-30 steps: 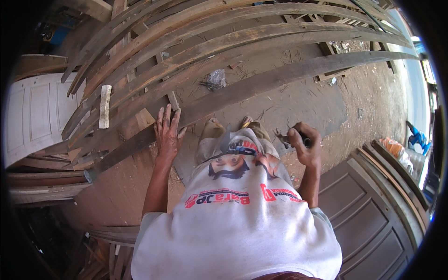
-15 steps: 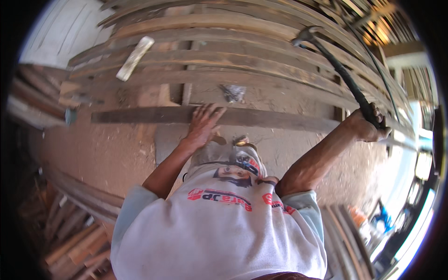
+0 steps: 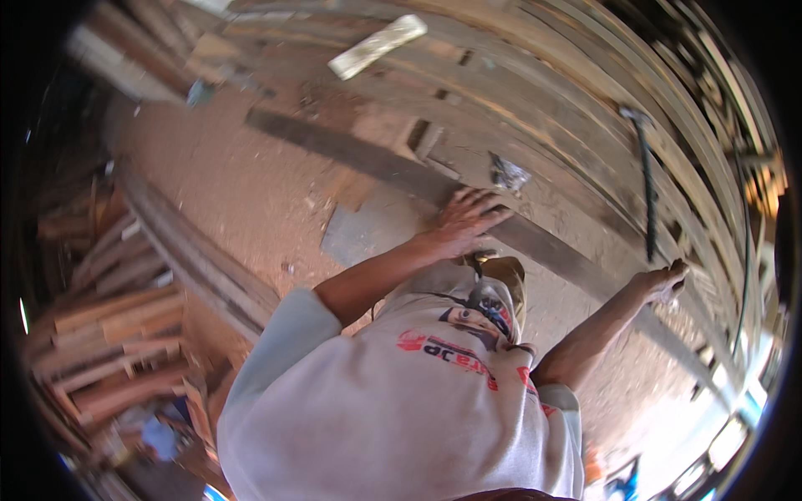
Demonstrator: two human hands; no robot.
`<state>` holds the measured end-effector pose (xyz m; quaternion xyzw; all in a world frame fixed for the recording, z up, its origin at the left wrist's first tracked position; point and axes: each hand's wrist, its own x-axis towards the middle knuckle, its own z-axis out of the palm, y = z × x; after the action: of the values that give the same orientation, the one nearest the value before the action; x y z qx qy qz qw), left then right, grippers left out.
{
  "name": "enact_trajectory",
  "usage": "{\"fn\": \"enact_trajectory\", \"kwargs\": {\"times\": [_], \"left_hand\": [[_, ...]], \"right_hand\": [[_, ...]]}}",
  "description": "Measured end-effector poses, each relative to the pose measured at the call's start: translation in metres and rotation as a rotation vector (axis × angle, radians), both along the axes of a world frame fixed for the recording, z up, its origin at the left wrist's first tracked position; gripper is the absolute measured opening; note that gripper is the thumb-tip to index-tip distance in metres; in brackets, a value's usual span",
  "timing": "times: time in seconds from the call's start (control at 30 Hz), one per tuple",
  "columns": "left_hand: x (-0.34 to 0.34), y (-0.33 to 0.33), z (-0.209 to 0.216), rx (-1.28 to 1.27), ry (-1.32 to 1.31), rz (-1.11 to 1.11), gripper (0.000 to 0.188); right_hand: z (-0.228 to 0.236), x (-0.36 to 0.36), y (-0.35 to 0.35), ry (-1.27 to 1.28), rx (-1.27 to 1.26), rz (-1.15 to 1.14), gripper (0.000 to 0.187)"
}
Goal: The person uses a hammer to strike and pry apart wooden planks and metal rods in a cluttered workshop. They repeatedly hit the wood, remove pieces, and place them aside while working on a large wooden frame.
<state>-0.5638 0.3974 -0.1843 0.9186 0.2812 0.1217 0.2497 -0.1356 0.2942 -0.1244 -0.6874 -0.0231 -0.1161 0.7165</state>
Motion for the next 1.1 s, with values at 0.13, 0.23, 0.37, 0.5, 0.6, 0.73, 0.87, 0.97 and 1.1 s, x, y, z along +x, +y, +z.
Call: {"fn": "enact_trajectory", "kwargs": {"times": [0.13,0.23,0.37,0.5,0.6,0.73,0.87,0.97,1.1], "left_hand": [[0.022,0.011,0.034,-0.068,0.082,0.015,0.076],[0.071,-0.002,0.043,-0.097,-0.033,-0.028,0.078],[0.145,-0.013,0.07,-0.123,-0.055,-0.254,0.083],[0.253,-0.078,0.071,-0.101,0.048,-0.442,0.097],[0.298,-0.107,0.071,-0.079,0.126,-0.482,0.106],[0.342,-0.116,0.054,-0.227,0.427,-0.464,0.105],[0.331,-0.113,0.04,-0.168,0.332,-0.495,0.1],[0.319,-0.113,0.044,-0.171,0.305,-0.494,0.097],[0.28,-0.103,0.072,-0.219,0.362,-0.462,0.095]], "right_hand": [[0.023,0.015,-0.082,-0.226,-0.117,-0.079,0.035],[0.052,0.018,-0.118,-0.085,-0.167,-0.136,0.043],[0.021,0.005,-0.177,0.043,-0.311,-0.232,0.047],[-0.011,0.03,-0.247,0.13,-0.368,-0.249,0.048],[-0.003,0.034,-0.272,0.318,-0.241,-0.163,0.046],[-0.023,0.056,-0.296,0.473,-0.157,-0.098,0.043],[-0.038,0.072,-0.291,0.611,0.074,-0.098,0.048],[-0.053,0.081,-0.282,0.599,0.168,-0.093,0.051],[-0.064,0.073,-0.281,0.634,0.236,-0.087,0.057]]}}
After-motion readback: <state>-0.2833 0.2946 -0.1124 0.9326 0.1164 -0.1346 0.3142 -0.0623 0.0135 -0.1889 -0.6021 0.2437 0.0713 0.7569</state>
